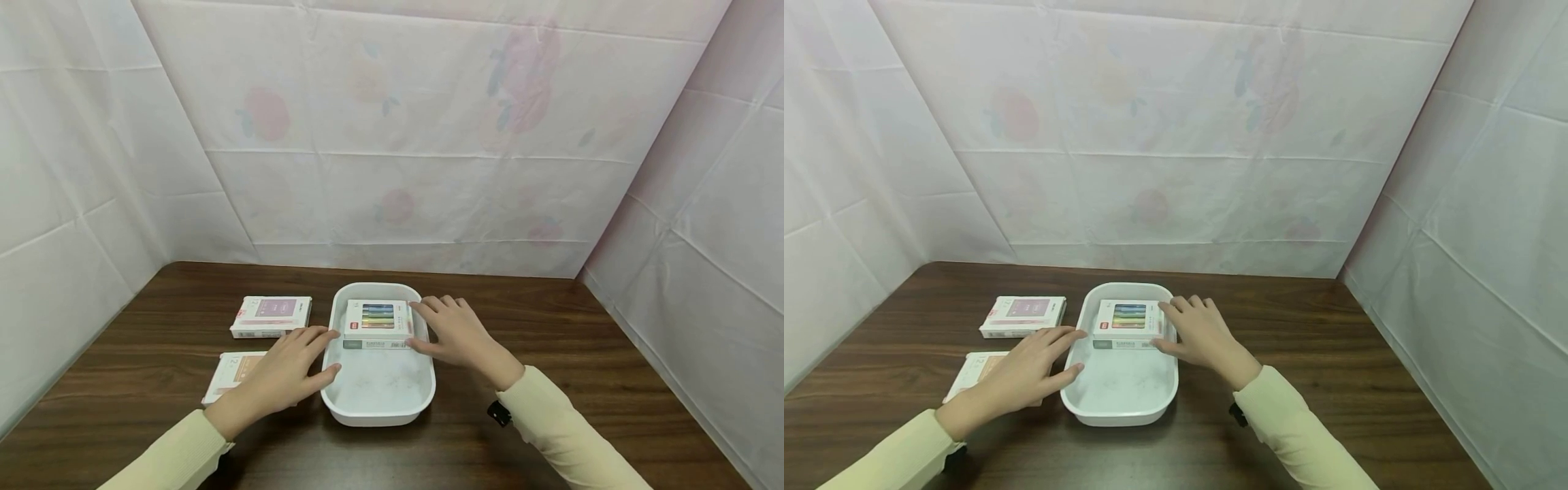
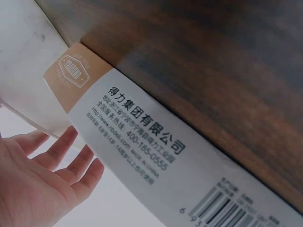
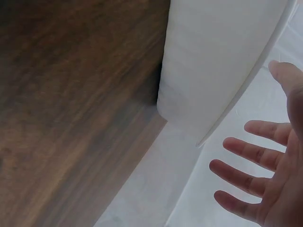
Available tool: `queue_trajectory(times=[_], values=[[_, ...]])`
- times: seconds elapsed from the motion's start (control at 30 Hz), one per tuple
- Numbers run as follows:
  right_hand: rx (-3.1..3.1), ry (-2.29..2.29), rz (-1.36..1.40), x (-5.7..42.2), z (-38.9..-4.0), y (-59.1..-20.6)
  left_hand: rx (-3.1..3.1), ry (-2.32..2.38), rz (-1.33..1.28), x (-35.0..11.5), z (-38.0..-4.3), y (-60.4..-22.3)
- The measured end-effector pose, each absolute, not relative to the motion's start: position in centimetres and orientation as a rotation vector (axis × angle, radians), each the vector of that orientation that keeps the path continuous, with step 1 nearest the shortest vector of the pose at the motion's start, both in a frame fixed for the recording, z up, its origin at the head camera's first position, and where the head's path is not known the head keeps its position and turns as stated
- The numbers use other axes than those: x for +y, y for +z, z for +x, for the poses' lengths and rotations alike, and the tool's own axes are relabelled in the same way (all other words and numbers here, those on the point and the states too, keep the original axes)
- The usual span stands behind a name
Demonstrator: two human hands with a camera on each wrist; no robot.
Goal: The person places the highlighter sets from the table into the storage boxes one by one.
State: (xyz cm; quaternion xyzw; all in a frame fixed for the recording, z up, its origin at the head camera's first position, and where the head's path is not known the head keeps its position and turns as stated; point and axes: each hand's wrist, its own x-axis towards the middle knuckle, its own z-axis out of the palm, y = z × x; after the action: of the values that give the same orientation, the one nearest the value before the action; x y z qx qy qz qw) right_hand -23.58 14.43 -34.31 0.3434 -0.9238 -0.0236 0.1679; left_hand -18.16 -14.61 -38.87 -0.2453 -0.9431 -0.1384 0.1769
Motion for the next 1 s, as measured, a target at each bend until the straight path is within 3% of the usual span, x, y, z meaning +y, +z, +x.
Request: queue_trajectory(times=[1.0], values=[[-2.663, 0.077, 0.964, 16.0, -20.8, -36.5, -2.669, -0.373, -0.696, -14.7, -17.9, -38.6]])
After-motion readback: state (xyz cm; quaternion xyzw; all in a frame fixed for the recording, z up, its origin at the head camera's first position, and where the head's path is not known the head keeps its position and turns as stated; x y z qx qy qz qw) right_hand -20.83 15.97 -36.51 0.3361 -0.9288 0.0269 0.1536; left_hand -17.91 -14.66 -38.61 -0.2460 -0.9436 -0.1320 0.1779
